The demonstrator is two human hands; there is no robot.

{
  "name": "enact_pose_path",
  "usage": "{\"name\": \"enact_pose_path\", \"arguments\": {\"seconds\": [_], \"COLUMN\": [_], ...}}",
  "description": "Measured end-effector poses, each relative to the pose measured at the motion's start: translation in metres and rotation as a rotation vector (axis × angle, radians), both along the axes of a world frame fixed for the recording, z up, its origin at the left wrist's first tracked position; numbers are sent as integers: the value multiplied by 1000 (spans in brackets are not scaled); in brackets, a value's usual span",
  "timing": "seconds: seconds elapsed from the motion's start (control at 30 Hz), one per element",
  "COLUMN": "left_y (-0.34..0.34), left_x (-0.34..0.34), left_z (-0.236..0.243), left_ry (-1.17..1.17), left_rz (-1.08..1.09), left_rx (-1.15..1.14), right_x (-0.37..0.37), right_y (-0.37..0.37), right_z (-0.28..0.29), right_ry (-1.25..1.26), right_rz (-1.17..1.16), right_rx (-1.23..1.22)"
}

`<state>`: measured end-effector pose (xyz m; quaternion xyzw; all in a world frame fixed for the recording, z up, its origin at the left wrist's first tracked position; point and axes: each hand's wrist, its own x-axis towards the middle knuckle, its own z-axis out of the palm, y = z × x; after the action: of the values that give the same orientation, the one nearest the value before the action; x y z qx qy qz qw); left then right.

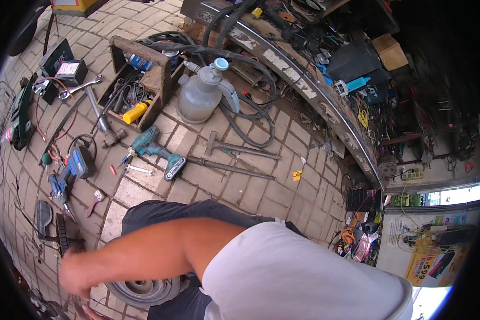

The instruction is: The person sits on the floor and uses a tire iron to pry a tire off its rim. They then use a hammer and a screwdriver to remove the wheel hub bearing from the center of the rim.

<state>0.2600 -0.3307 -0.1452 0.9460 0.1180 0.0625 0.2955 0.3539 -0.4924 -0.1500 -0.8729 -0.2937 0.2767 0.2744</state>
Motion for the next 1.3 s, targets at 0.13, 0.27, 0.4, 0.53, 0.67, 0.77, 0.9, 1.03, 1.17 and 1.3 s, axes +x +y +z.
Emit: {"name": "enact_pose_path", "arguments": {"seconds": [0.13, 0.27, 0.4, 0.53, 0.67, 0.77, 0.9, 1.03, 1.17, 1.3], "left_y": [-47, 39, 9, -33, -14, -12, -11, -29, -46, -61], "left_x": [0, 12, 38, 36, 4, -11, -17, -2, 13, 25], "left_z": [36, -41, -72, -25, -36, -30, -39, -48, -62, -75], "left_ry": [120, -11, -33, 25, 35, 91, 208, 266, 250, 212], "left_rz": [113, -78, -165, -268, -199, -135, -115, -230, -385, -542], "left_rx": [3, -291, -193, -42, -78, -44, -41, -100, -165, -273], "right_x": [-46, -165, -315, -360, -369, -358, -360, -358, -322, -245], "right_y": [-202, -356, -479, -484, -565, -555, -545, -534, -509, -469], "right_z": [-4, -191, -307, -407, -434, -424, -392, -361, -315, -247], "right_ry": [-131, -167, -27, 161, 124, 136, 50, -126, -212, -292], "right_rz": [-678, -1253, -1314, -1321, -1151, -1109, -1032, -963, -1011, -1023], "right_rx": [178, -305, -538, -271, -296, -304, -218, -66, 0, 124]}}
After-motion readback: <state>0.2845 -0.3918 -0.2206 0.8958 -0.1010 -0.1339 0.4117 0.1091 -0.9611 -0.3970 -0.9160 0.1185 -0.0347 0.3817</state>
